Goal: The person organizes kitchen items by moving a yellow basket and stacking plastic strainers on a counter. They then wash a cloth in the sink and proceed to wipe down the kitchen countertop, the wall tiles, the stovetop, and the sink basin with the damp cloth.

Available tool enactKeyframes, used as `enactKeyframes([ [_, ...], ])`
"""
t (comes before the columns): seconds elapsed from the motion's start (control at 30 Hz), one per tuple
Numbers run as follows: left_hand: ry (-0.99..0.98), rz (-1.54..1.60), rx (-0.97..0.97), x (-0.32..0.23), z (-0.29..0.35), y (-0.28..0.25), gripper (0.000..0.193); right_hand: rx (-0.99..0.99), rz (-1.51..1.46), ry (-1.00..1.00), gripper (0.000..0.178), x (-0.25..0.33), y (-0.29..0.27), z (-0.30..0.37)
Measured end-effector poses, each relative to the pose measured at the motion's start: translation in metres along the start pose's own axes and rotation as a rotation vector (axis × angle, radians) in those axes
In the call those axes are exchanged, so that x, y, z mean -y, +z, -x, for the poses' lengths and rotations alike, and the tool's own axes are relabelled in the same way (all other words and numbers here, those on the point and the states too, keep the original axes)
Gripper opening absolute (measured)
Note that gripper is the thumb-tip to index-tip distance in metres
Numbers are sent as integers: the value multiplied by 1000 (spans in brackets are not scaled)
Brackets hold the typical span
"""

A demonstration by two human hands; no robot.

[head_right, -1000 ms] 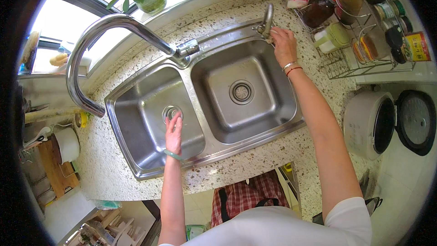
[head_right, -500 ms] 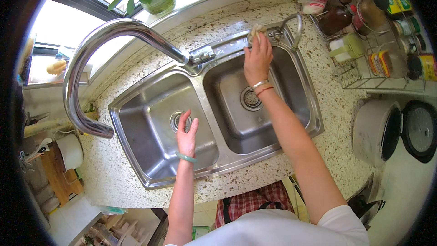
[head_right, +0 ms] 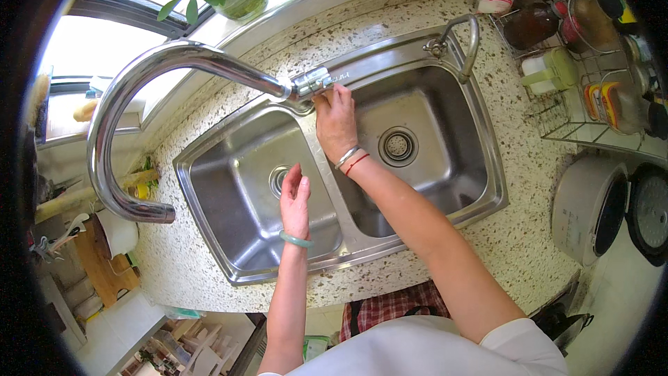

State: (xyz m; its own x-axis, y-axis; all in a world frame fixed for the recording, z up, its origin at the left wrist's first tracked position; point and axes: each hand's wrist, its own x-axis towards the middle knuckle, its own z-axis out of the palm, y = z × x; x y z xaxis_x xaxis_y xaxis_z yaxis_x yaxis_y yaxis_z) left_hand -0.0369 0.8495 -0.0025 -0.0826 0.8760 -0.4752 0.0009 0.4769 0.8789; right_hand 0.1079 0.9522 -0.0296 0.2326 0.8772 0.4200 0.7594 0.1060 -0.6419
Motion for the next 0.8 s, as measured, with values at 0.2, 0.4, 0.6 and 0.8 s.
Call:
enactKeyframes([
  [0.2,2,50,26,0,-9,21,57,129,-209,-130,26,8,-32,48],
  [0.4,120,23,29,-6,-19,23,57,147,-372,23,23,6,-69,53],
  [0.6,107,-8,13,-10,-17,11,56,31,-347,175,22,-35,-76,3],
  [0.8,55,5,8,7,-9,3,55,90,-304,-57,20,0,-25,14],
])
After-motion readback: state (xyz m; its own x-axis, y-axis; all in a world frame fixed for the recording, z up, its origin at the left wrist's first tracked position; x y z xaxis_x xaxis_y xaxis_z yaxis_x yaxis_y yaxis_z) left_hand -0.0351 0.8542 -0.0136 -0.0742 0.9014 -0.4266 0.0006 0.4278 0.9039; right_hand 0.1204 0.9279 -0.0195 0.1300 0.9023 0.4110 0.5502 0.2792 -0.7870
